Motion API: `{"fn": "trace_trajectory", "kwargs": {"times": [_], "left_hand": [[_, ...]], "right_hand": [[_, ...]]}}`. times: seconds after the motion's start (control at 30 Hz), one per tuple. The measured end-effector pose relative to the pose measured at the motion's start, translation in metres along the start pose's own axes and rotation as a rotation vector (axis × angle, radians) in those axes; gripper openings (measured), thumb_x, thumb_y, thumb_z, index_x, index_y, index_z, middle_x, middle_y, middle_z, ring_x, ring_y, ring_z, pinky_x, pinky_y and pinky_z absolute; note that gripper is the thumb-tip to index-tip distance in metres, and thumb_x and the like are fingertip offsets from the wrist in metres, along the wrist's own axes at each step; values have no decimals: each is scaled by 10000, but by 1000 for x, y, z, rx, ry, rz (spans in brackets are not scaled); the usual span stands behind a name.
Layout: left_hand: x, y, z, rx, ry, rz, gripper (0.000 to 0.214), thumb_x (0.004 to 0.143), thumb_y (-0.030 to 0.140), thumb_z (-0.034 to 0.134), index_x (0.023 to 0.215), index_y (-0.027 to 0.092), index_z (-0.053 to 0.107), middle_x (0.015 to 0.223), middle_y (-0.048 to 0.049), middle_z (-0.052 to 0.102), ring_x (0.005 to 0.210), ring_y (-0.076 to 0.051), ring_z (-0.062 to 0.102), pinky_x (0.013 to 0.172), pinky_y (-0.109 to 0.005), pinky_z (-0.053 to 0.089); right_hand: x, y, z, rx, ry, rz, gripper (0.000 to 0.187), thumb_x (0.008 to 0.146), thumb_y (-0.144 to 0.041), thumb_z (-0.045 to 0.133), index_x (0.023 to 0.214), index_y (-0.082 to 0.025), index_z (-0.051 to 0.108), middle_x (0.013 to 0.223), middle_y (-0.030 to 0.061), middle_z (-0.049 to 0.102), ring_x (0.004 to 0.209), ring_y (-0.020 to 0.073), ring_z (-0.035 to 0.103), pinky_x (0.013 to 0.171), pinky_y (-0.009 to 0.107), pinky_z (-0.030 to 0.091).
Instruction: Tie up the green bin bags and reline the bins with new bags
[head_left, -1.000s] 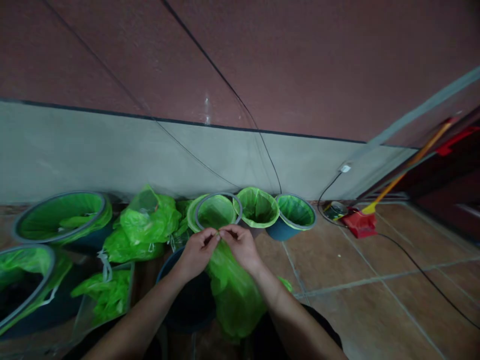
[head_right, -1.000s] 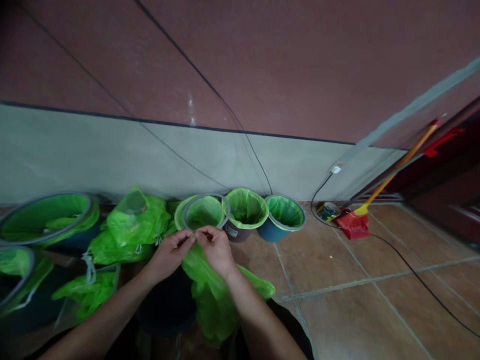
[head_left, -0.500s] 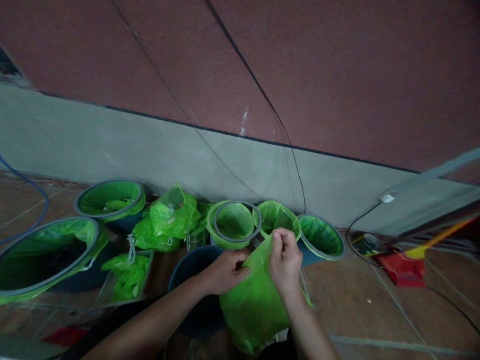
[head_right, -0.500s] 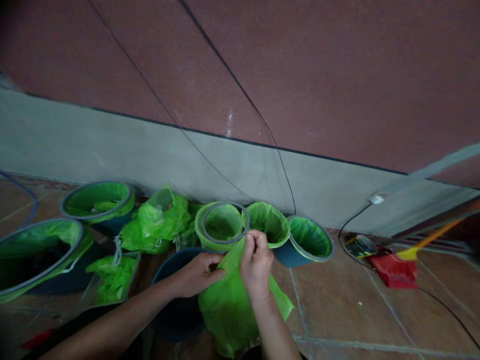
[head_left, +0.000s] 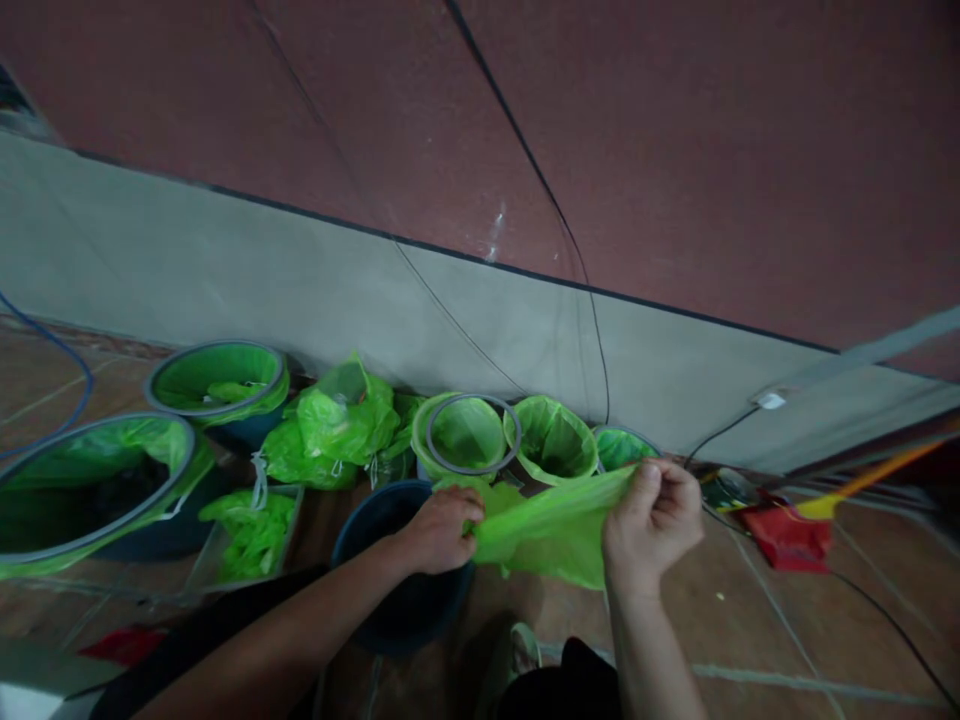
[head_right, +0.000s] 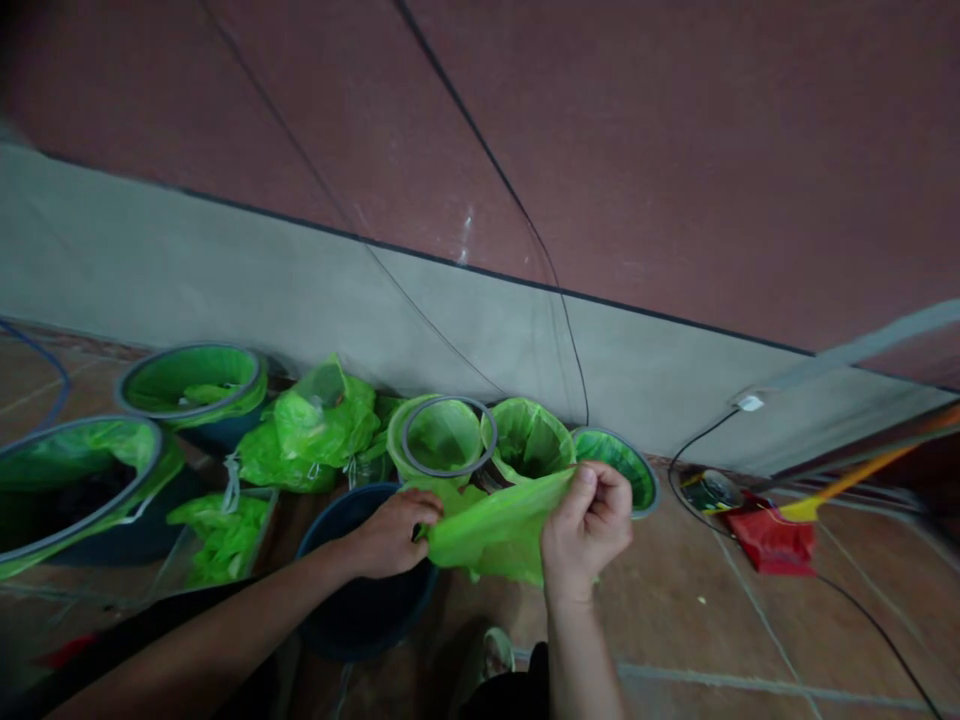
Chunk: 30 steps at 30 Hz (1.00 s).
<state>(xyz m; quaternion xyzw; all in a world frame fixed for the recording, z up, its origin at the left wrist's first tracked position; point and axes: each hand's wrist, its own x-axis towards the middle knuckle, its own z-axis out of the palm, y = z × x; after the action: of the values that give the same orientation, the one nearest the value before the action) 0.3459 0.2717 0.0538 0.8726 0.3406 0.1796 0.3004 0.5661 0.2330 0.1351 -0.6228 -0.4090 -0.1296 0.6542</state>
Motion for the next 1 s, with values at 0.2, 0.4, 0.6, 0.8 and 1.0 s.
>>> {"fn": "trace_trajectory", "kwargs": {"times": [0.2,0.4,0.6,0.8,1.0], "left_hand": [[1,4,-22,-153,18,52,187,696,88,494,779,195,623,878,-20,679,930,-201,612,975,-379,426],[-2,8,-34,-25,-27,81,209,735,124,528,872,219,654,749,18,621,809,-179,590,1093,-455,299],[1,-9,-42,150,-19,-9,131,744,176,593,783,239,700,823,-29,702,975,-244,612,1138,-510,227],[3,-28,-65,46,17,-100,211,831,246,519,876,252,724,847,-25,736,803,-200,660,811,-303,462],[-1,-39,-85,-25,60,-196,272,869,351,482,751,240,700,652,-1,690,620,-171,617,589,-243,408]], "right_hand": [[20,21,-13,-19,125,16,277,908,-458,535,854,-187,563,763,20,569,730,169,557,731,327,472],[37,50,-29,-5,240,108,252,873,-435,552,810,-191,546,772,0,537,731,156,532,751,328,471],[46,67,-40,-16,326,176,219,829,-401,540,746,-198,530,718,-13,499,669,145,487,682,307,452],[52,91,-49,-106,428,230,169,788,-353,533,711,-202,539,690,-11,507,658,154,481,659,310,441],[55,101,-59,-128,481,280,180,785,-329,520,644,-222,488,632,-29,448,596,143,432,582,297,408]]}}
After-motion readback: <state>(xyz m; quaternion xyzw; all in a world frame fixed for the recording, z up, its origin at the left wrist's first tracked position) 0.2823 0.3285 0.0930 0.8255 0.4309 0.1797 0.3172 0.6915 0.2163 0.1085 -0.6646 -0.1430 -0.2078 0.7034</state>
